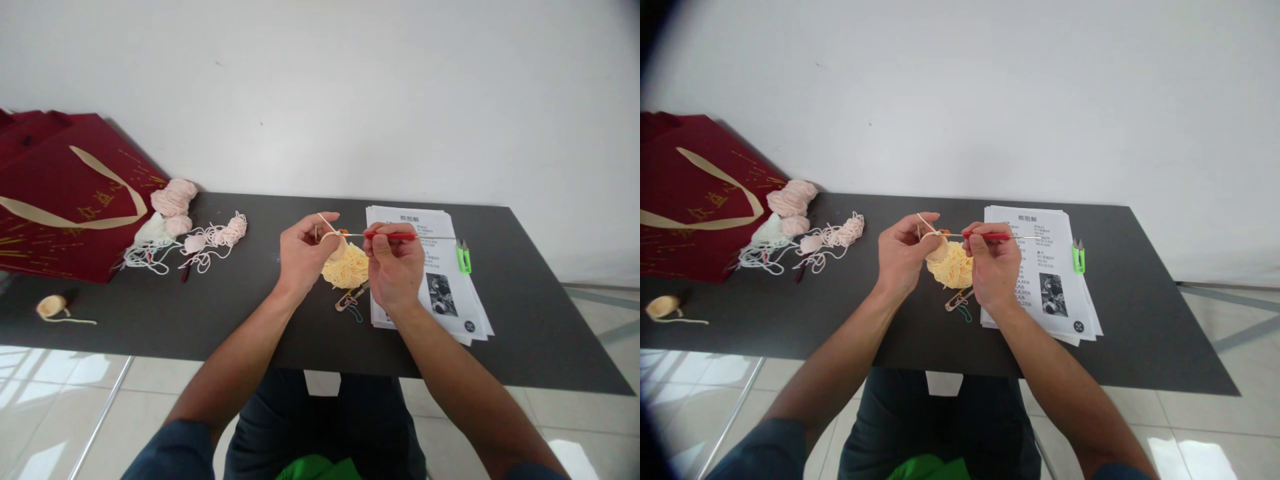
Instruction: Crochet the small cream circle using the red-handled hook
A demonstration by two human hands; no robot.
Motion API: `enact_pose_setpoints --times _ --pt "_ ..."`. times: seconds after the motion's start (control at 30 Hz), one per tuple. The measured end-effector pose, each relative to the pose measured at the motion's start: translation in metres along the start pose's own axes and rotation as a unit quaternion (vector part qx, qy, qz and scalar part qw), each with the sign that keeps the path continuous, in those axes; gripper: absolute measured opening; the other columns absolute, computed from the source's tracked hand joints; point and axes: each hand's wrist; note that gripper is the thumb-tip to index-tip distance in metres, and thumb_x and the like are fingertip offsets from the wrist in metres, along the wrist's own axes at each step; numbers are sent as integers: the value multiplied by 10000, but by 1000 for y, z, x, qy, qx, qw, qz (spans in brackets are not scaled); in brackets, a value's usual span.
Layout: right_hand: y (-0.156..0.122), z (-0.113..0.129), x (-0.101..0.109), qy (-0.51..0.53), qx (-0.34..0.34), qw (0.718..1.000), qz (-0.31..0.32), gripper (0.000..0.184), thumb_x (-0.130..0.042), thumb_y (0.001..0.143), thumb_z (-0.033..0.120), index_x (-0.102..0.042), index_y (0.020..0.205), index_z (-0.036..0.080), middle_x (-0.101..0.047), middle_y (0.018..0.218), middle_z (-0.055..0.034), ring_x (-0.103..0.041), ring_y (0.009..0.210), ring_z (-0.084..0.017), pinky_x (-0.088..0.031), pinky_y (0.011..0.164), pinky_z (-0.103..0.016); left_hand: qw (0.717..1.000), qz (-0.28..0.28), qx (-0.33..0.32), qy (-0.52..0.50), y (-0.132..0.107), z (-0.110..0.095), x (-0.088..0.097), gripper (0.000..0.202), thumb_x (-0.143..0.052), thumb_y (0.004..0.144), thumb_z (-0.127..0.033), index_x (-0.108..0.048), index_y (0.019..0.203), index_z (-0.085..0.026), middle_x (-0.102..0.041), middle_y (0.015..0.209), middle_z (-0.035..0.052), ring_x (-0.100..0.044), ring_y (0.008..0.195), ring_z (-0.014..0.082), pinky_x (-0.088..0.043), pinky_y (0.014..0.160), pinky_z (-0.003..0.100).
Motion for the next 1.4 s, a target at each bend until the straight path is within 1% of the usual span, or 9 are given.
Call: enact_pose_setpoints --times 0.43,0.6,0.73,0.83,0.93,1.03,1.2,1.3,1.4 --pt "-4 -8 7 -88 70 994 5 139 -786 874 263 -651 905 257 -736 921 18 -639 646 -85 -513 593 -252 1000 -20 -8 3 -1 0 -1 318 -787 685 -150 -804 997 -205 -661 716 -38 -529 594 72 -425 588 215" --pt "-10 -8 2 -121 120 985 1 117 -771 879 189 -684 920 256 -755 933 9 -675 652 -95 -540 580 -256 998 -51 -35 29 -2 2 -1 294 -775 702 -152 -805 987 -216 -665 728 -33 -530 592 79 -434 590 227" --pt "-19 -5 -4 -160 181 970 3 142 -738 890 123 -746 923 260 -783 951 -12 -712 678 -123 -583 582 -284 993 -79 -65 51 -4 4 -1 254 -769 737 -159 -808 981 -213 -693 762 -14 -566 622 91 -464 618 237" --pt "-23 -6 -2 -218 237 946 36 220 -708 906 103 -779 992 292 -809 1004 -24 -751 762 -160 -635 648 -335 992 -101 -67 46 -3 5 -2 214 -779 743 -174 -806 954 -206 -732 806 3 -626 687 108 -492 668 245" --pt "-25 -11 6 -261 265 924 93 347 -694 900 59 -784 1105 324 -817 1104 -33 -778 906 -196 -665 775 -396 993 -115 -28 -3 -2 4 -5 265 -801 714 -182 -793 978 -199 -727 751 -17 -635 654 105 -504 677 250" --pt "-24 -16 11 -275 262 917 121 383 -684 908 59 -784 1149 339 -816 1150 -37 -780 984 -214 -664 844 -425 991 -97 50 -79 1 1 -6 362 -829 656 -169 -780 1014 -181 -709 694 -30 -621 595 97 -484 638 242" --pt "-19 -20 10 -257 215 937 96 265 -718 917 149 -815 1056 352 -829 1117 -19 -779 973 -211 -660 879 -432 965 -32 172 -196 6 -5 -1 470 -865 611 -176 -769 1070 -146 -762 799 32 -677 662 126 -503 679 262" --pt "-18 -20 9 -224 157 958 87 213 -741 906 186 -822 1028 341 -830 1110 -21 -772 962 -203 -656 873 -419 951 -9 206 -230 10 -6 3 493 -870 606 -168 -765 1086 -139 -782 858 57 -696 697 143 -527 716 281" --pt "-14 -24 9 -176 104 976 73 174 -761 889 203 -820 998 326 -826 1105 -18 -760 859 -174 -646 789 -379 945 4 221 -240 12 -7 5 475 -860 599 -152 -775 1067 -147 -776 839 53 -687 686 142 -531 711 284"
Point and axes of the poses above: each hand's wrist, its own y-axis towards the middle knuckle, its own x-axis out of the back of the hand, z = x × y
